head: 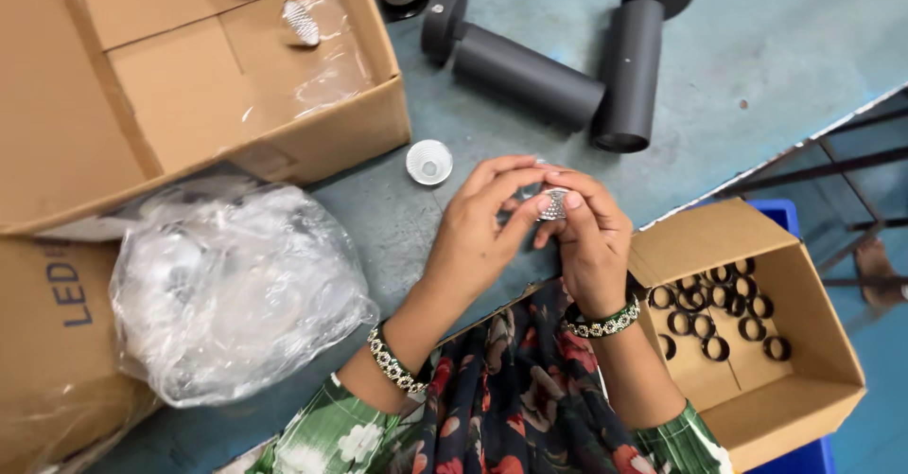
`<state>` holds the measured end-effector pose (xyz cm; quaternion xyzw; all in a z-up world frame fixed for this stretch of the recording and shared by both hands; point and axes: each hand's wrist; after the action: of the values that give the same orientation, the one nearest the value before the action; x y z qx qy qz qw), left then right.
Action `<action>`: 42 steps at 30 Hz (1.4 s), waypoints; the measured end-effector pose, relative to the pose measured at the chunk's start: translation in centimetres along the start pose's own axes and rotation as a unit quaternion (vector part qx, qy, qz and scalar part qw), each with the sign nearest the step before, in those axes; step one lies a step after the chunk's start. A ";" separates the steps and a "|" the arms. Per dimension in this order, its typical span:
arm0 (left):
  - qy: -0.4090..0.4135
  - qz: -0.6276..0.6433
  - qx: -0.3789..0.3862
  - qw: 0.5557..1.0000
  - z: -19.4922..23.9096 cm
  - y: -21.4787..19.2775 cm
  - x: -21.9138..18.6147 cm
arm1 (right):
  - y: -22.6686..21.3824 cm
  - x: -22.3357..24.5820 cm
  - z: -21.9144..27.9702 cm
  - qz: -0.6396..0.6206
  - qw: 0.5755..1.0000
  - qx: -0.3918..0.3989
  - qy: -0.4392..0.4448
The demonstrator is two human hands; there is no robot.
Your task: The person unpackages and assembles light fixture components, handling individual reflectors, plastic rings, and light bulbs, and placing them into the cylindrical fixture housings.
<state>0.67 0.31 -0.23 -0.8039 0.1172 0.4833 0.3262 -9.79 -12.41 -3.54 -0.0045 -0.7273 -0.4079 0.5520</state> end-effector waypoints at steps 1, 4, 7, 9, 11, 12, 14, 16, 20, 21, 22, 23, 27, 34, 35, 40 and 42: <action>0.004 -0.010 -0.001 1.000 0.0 -0.1 -0.2 | -0.1 -0.1 0.0 -0.001 1.000 -0.004 0.001; -0.048 0.035 0.041 0.997 -0.3 -0.2 -0.7 | -0.2 -0.6 0.4 -0.019 1.000 -0.009 -0.015; -0.109 0.145 0.077 0.980 -0.6 -0.2 -1.0 | -0.6 -0.5 0.9 -0.015 1.000 0.012 -0.016; -0.103 0.137 0.077 0.982 -0.4 -0.2 -1.3 | -0.7 -0.7 1.0 -0.026 0.999 0.009 -0.025; -0.080 0.109 0.064 0.989 -0.4 -0.1 -1.3 | -0.6 -0.8 0.9 -0.033 0.999 -0.005 -0.027; -0.059 0.087 0.050 0.993 -0.3 -0.1 -1.3 | -0.6 -0.7 0.9 -0.035 0.999 -0.018 -0.025; -0.028 0.057 0.030 0.998 -0.1 0.1 -1.4 | -0.5 -0.7 0.8 -0.039 0.998 -0.027 -0.029; -0.009 0.044 0.019 0.999 0.0 0.3 -1.5 | -0.4 -0.7 0.6 -0.043 0.998 -0.021 -0.039; -0.013 0.028 0.009 0.999 0.1 0.4 -1.5 | -0.3 -0.7 0.7 -0.040 0.998 -0.005 -0.045; -0.008 0.029 0.006 1.000 0.1 0.4 -1.5 | -0.4 -0.6 0.7 -0.043 0.998 0.003 -0.043; -0.003 0.030 0.003 1.000 0.1 0.4 -1.5 | -0.4 -0.6 0.8 -0.047 0.998 0.012 -0.040; -0.004 0.032 0.002 0.999 0.1 0.4 -1.4 | -0.4 -0.5 0.8 -0.045 0.998 0.015 -0.038; -0.013 0.040 0.001 0.999 0.2 0.5 -1.4 | -0.4 -0.4 0.8 -0.035 0.998 0.026 -0.035; -0.030 0.038 -0.007 0.999 0.0 0.6 -1.0 | -0.2 -0.5 0.4 -0.012 1.000 -0.012 -0.003; -0.057 0.076 0.003 0.995 -0.1 0.7 -0.9 | -0.2 -0.3 0.2 -0.017 1.000 0.000 0.013; -0.170 0.245 0.046 0.953 -0.4 0.7 0.1 | 0.0 0.9 0.0 -0.050 0.996 0.037 0.063; -0.168 0.252 0.045 0.952 -0.3 0.9 0.5 | 0.0 1.0 0.0 -0.049 0.996 0.038 0.063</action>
<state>0.66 -0.49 -0.89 -0.6398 0.2811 0.6724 0.2441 -10.16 -12.89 -2.78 0.0774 -0.7056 -0.4057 0.5758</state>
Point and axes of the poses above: each hand's wrist, its own z-axis away from the middle knuckle, its own y-axis out of the palm, x = y × z, and after that the axes turned 15 degrees about -z, right-handed
